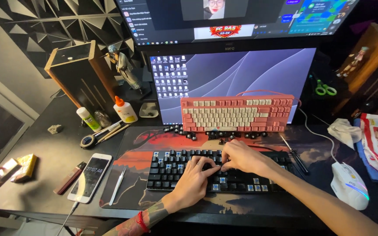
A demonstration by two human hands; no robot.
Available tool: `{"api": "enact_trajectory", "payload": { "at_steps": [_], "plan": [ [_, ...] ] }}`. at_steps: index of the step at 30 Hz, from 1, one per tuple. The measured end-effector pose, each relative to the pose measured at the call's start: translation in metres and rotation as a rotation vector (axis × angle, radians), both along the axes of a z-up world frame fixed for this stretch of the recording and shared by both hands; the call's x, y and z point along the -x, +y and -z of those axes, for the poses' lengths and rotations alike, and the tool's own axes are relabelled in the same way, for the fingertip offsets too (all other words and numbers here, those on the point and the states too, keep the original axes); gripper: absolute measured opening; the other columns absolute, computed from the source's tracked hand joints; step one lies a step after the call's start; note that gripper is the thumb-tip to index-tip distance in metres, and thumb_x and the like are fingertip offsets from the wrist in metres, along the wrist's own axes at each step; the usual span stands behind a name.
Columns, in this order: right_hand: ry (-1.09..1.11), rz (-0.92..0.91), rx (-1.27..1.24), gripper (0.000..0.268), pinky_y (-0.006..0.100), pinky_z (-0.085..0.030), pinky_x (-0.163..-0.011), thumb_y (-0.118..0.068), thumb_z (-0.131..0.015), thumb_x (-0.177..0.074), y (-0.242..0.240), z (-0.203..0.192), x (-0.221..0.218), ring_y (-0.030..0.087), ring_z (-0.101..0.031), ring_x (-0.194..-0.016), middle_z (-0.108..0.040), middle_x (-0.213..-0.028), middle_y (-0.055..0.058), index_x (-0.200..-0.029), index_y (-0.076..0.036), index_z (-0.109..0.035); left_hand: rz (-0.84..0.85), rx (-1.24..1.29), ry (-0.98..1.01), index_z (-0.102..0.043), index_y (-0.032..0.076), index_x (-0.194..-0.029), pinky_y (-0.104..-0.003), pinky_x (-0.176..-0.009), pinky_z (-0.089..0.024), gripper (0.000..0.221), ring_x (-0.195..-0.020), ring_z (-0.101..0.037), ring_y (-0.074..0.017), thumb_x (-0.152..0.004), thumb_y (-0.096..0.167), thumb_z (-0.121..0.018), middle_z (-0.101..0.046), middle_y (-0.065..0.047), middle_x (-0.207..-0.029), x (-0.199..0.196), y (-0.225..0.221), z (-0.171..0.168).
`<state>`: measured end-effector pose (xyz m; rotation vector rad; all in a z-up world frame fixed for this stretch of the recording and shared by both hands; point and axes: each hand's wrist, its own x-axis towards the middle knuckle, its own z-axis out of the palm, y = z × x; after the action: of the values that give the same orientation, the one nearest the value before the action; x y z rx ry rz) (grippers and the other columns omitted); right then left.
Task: Removing keycaps from a mechanical keyboard and handling the individual keys.
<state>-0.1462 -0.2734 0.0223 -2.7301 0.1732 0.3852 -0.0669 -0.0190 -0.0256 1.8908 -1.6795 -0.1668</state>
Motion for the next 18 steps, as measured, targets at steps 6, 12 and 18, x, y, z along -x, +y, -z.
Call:
{"api": "enact_trajectory", "payload": {
  "at_steps": [6, 12, 18],
  "plan": [
    [0.111, 0.021, -0.016, 0.030, 0.047, -0.063, -0.108, -0.038, -0.093, -0.109, -0.003, -0.004, 0.002, 0.028, -0.075, -0.133, -0.081, -0.138, 0.007, -0.125, -0.013, -0.086, 0.006, 0.000, -0.020, -0.070, 0.002, -0.165, -0.059, -0.113, -0.043, 0.061, -0.140, -0.044, -0.0425, -0.107, -0.008, -0.054, -0.058, -0.015, -0.153, 0.000, 0.001, 0.003],
    [0.153, -0.067, -0.152, 0.031, 0.035, -0.033, -0.072, -0.047, -0.094, -0.111, -0.017, -0.006, -0.004, 0.016, -0.037, -0.069, -0.037, -0.077, -0.005, -0.108, -0.018, -0.084, 0.010, 0.012, 0.017, -0.069, -0.001, -0.166, -0.062, -0.121, -0.044, 0.063, -0.142, -0.044, -0.0434, -0.105, -0.010, -0.055, -0.058, -0.016, -0.153, 0.001, 0.001, 0.002],
    [0.201, -0.064, -0.128, 0.032, 0.036, -0.031, -0.070, -0.050, -0.093, -0.110, -0.020, -0.001, -0.007, 0.015, -0.037, -0.069, -0.037, -0.077, -0.006, -0.111, -0.020, -0.083, 0.017, 0.032, -0.017, -0.070, -0.002, -0.165, -0.062, -0.119, -0.047, 0.061, -0.140, -0.045, -0.0436, -0.106, -0.010, -0.055, -0.059, -0.017, -0.153, 0.000, 0.001, 0.001]
  ]
}}
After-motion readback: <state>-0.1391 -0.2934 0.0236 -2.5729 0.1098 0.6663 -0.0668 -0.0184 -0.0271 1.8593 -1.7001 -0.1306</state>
